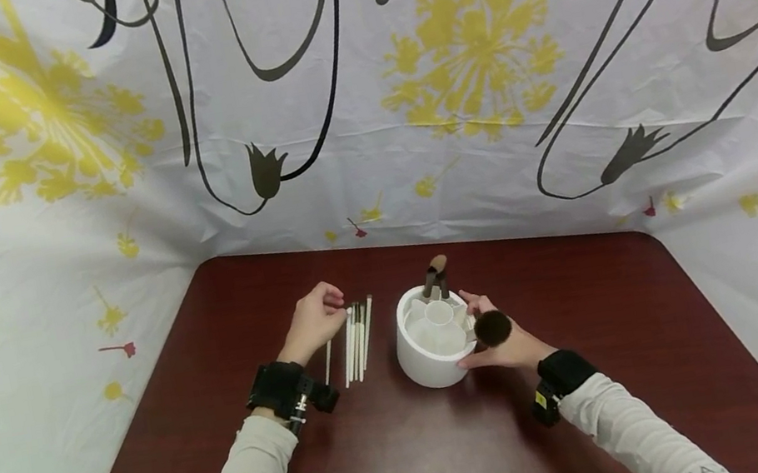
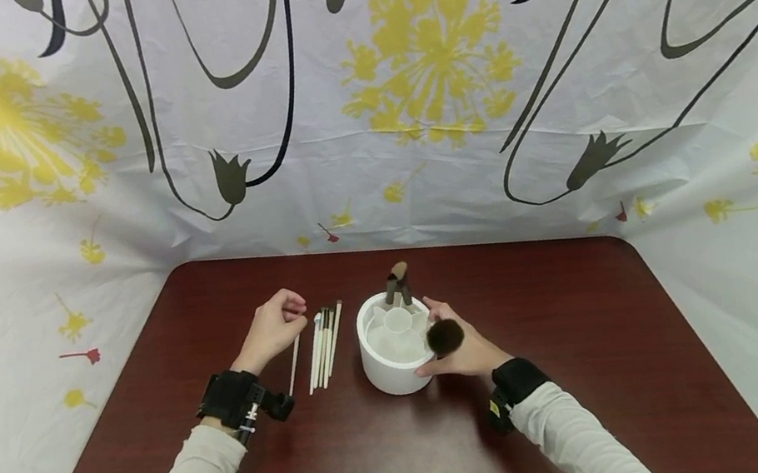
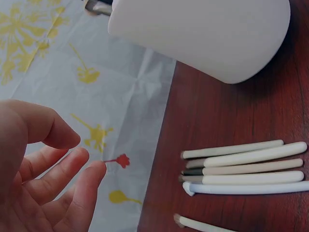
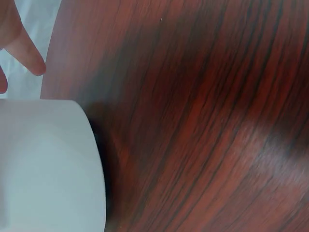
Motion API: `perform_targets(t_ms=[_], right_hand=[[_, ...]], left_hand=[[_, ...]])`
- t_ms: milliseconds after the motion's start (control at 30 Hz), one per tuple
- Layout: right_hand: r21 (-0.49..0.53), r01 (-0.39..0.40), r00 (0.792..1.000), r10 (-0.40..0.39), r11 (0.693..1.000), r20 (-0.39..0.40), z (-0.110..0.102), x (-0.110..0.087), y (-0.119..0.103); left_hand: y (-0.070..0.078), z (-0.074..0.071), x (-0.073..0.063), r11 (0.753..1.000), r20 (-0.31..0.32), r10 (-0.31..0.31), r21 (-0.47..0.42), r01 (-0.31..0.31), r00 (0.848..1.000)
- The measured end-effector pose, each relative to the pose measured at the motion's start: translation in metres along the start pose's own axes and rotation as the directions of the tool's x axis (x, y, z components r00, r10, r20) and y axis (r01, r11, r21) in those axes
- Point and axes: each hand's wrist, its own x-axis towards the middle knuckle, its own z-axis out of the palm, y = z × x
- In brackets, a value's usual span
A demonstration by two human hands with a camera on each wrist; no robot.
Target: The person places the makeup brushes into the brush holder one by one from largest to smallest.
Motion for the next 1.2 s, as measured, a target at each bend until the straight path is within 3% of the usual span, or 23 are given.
perform_targets(t_ms=[100,200,500,733,967,1200], right_hand=[[0.045,-0.081,0.996,0.08,0.996,0.035,0.001,0.0,0.0],[0.077,-0.116,0.992,0.111,0.99,0.067,0.001,0.003,0.002],[0.129,-0.126,0.982,0.105,0.984,0.154,-0.003,0.005,-0.003],[0.09,-0.198,0.953,0.17,0.976,0.251,-0.008,0.008,-0.01],[0.059,-0.189,0.962,0.173,0.98,0.211,-0.003,0.01,-0.008],[0.103,-0.216,0.962,0.194,0.971,0.191,0.0,0.014,-0.001]], left_hand=[[-0.003,0.0,0.0,1.0,-0.002,-0.007,0.007,0.007,1.0],[-0.007,-0.001,0.001,1.0,-0.002,-0.013,0.015,0.013,1.0],[-0.02,0.003,0.002,0.998,0.015,-0.046,0.036,0.046,0.999],[-0.028,0.007,0.001,0.997,0.026,-0.063,0.048,0.062,0.998],[-0.04,0.011,0.002,0.992,0.045,-0.091,0.091,0.087,0.995],[-0.055,0.01,0.001,0.979,0.003,-0.156,0.13,0.154,0.988]])
